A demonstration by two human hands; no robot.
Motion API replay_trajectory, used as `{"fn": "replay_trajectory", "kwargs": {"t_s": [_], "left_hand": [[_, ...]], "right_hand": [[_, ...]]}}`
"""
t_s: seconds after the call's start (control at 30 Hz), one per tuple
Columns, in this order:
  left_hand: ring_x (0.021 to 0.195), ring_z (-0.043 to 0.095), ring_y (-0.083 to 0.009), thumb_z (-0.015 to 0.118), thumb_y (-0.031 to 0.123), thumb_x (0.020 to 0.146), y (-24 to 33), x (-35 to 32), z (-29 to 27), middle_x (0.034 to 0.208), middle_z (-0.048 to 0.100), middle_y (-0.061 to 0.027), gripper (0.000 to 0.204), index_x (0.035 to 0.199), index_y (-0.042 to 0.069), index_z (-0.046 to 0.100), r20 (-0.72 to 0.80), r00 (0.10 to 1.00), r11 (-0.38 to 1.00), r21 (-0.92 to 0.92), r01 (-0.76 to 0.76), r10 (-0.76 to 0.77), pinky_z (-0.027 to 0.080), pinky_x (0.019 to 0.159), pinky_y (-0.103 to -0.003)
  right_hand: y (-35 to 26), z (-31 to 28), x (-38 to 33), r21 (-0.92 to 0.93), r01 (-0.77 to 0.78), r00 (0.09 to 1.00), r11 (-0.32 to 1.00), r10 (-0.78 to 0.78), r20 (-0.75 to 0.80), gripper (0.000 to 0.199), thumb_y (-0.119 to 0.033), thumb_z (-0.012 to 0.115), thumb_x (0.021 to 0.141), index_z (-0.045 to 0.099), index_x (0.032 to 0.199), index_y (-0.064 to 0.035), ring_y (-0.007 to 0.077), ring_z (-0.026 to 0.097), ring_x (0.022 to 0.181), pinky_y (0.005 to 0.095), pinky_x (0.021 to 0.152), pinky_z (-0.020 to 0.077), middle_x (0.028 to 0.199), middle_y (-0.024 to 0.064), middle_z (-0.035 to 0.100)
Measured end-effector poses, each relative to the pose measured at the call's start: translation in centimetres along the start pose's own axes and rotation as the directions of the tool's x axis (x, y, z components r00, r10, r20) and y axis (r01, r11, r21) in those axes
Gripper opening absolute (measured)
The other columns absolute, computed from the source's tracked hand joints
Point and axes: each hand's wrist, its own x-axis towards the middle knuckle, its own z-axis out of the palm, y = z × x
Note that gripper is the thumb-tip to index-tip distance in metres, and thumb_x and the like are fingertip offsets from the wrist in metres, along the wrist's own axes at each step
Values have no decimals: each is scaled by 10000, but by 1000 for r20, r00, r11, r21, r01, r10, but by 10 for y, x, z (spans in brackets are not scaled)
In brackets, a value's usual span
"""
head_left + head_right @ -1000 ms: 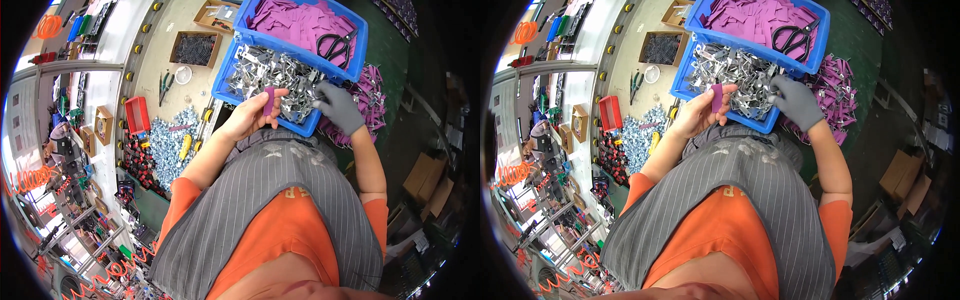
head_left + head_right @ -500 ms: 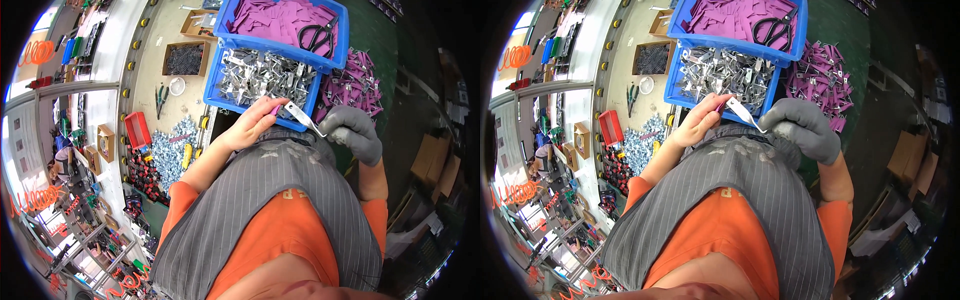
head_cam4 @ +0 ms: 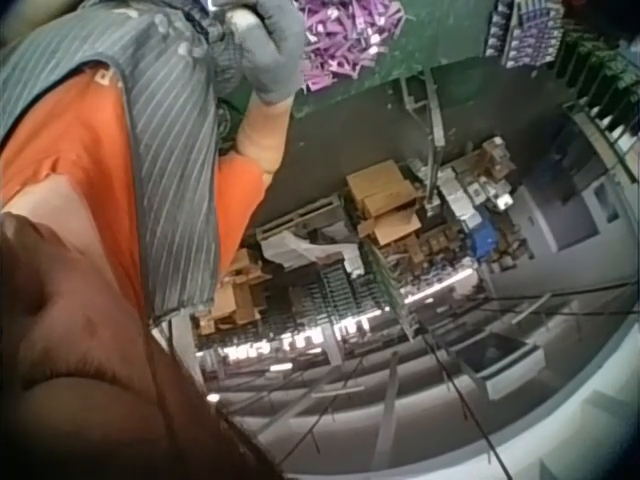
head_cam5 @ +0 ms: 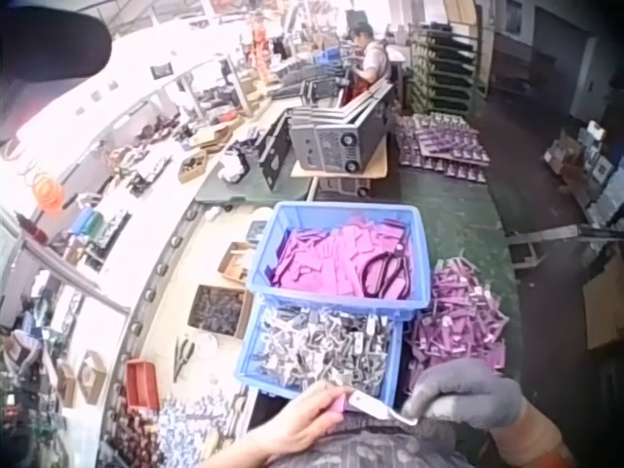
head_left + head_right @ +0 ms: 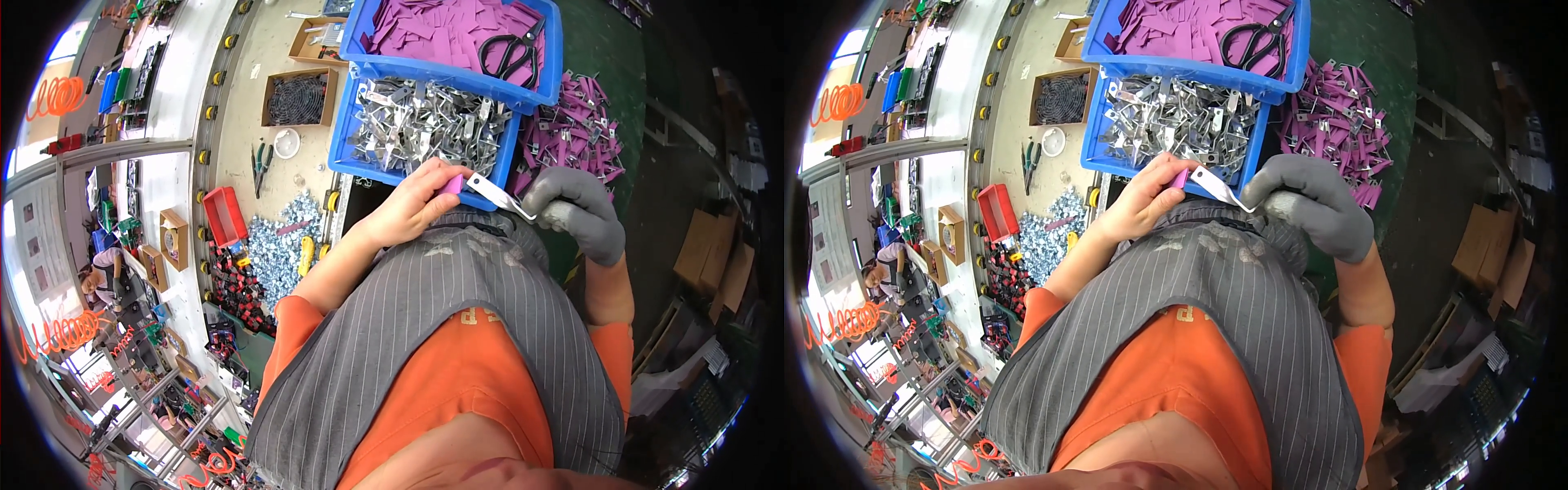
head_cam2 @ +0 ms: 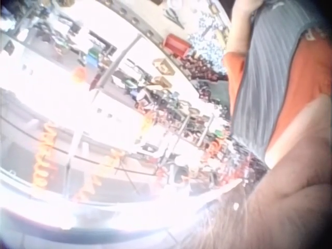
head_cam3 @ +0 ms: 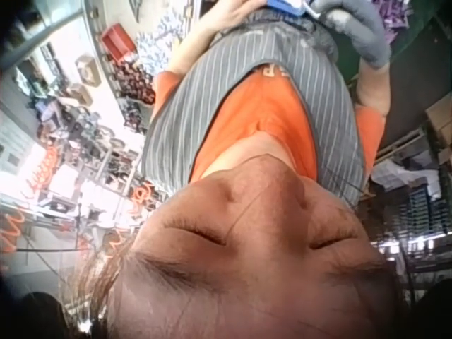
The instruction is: Attaching pink plastic tags to metal bracket components in a workshop environment.
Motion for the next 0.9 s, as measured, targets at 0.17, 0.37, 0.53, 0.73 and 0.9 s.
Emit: {"fn": "replay_trajectory", "kwargs": {"t_s": [0.17, 0.37, 0.53, 0.73, 0.9], "left_hand": [[874, 492, -266, 558, 131, 901, -2, 3, 3, 936, 483, -116, 347, 1216, -3, 502, -5, 1000, 1000, 7, -17, 17, 407, 806, -328], [835, 456, -215, 559, 155, 905, -2, 6, 3, 903, 455, -82, 369, 1230, -8, 497, 2, 1000, 1000, 4, 26, -26, 384, 782, -299], [825, 459, -218, 564, 140, 899, -2, 10, 5, 896, 457, -86, 366, 1227, -8, 497, 1, 1000, 1000, 23, 9, -9, 387, 771, -303], [836, 475, -242, 571, 132, 888, -2, 14, 6, 893, 467, -103, 373, 1221, -19, 496, 34, 999, 999, 34, -9, 8, 398, 771, -324], [824, 480, -249, 573, 129, 885, 1, 17, 6, 897, 469, -108, 370, 1215, -18, 498, 30, 999, 999, 34, 19, -20, 402, 762, -324]], "right_hand": [[-1, -1, 0, 124, -40, 999, 992, 43, -21, 218, -33, 492, 716, 628, 869, 44, 157, 587, 745, 284, 674, 465, 830, 98, 610], [2, -6, -1, 75, -38, 999, 997, 38, -8, 222, -32, 480, 733, 625, 883, 46, 155, 587, 743, 282, 670, 464, 845, 103, 611], [5, -7, -2, 115, -31, 999, 993, 34, -28, 220, -13, 473, 733, 624, 882, 44, 155, 589, 750, 283, 675, 464, 843, 102, 613], [9, -12, -1, 75, -67, 998, 995, 67, 6, 220, -6, 477, 726, 623, 883, 43, 152, 591, 765, 280, 676, 461, 829, 104, 616], [1, -13, -6, 158, -61, 997, 986, 69, -46, 228, -18, 483, 720, 631, 884, 40, 151, 590, 759, 276, 673, 462, 818, 98, 615]]}}
